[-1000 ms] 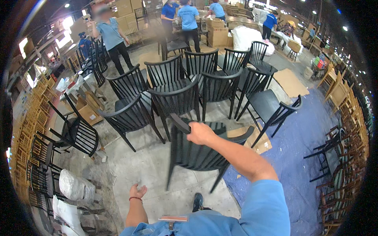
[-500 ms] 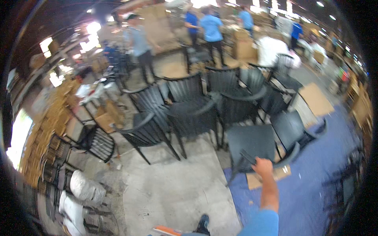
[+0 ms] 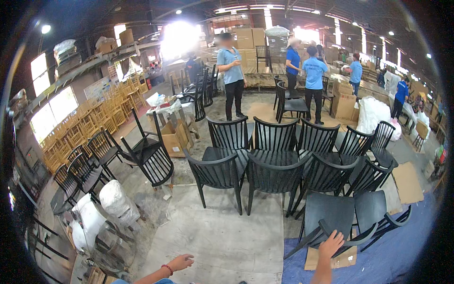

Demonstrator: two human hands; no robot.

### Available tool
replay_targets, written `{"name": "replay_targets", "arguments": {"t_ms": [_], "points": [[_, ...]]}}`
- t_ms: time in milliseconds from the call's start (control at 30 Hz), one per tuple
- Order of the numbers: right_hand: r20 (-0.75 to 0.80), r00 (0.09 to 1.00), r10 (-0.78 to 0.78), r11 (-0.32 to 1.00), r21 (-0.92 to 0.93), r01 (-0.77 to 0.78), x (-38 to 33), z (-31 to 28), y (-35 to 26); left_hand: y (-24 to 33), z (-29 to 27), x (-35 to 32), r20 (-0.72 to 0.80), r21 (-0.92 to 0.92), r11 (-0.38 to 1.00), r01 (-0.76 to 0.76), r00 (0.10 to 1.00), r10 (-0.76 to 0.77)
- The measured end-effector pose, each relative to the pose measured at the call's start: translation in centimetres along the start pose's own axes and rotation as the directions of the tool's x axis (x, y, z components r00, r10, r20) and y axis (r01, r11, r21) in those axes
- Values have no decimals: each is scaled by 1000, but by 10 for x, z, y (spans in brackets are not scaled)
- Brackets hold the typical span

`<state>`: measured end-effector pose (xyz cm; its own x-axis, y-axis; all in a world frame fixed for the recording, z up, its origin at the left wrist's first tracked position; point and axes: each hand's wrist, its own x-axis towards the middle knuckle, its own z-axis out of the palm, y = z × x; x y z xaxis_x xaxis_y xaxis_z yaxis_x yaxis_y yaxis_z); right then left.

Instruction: The person moves black chairs in a workshop, then uses a handheld rotary tool to sand the leg ends of two chairs. After sanding, the person wipes the leg ends with a white cloth. The person then walks to a desk area and interacts with coworkers.

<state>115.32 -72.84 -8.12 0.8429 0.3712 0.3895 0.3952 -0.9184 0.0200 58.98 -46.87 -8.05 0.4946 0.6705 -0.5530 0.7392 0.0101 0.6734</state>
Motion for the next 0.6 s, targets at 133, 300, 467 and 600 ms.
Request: {"name": "replay_targets", "arguments": {"t_ms": [133, 300, 467, 600], "points": [[256, 966, 40, 958, 265, -110, -92, 37, -35, -72, -22, -43, 0, 56, 975, 213, 977, -214], [883, 445, -148, 969, 219, -112, -296, 59, -99, -188, -48, -108, 16, -65, 877, 476, 879, -476], [965, -74, -252, 932, 222, -286, -398, 30, -173, -268, -82, -139, 2, -384, 743, 548, 806, -592], [985, -6, -171, 887, 151, -437, -377, 5, -232, -308, -111, -154, -5, -464, 715, 523, 806, -593]]}}
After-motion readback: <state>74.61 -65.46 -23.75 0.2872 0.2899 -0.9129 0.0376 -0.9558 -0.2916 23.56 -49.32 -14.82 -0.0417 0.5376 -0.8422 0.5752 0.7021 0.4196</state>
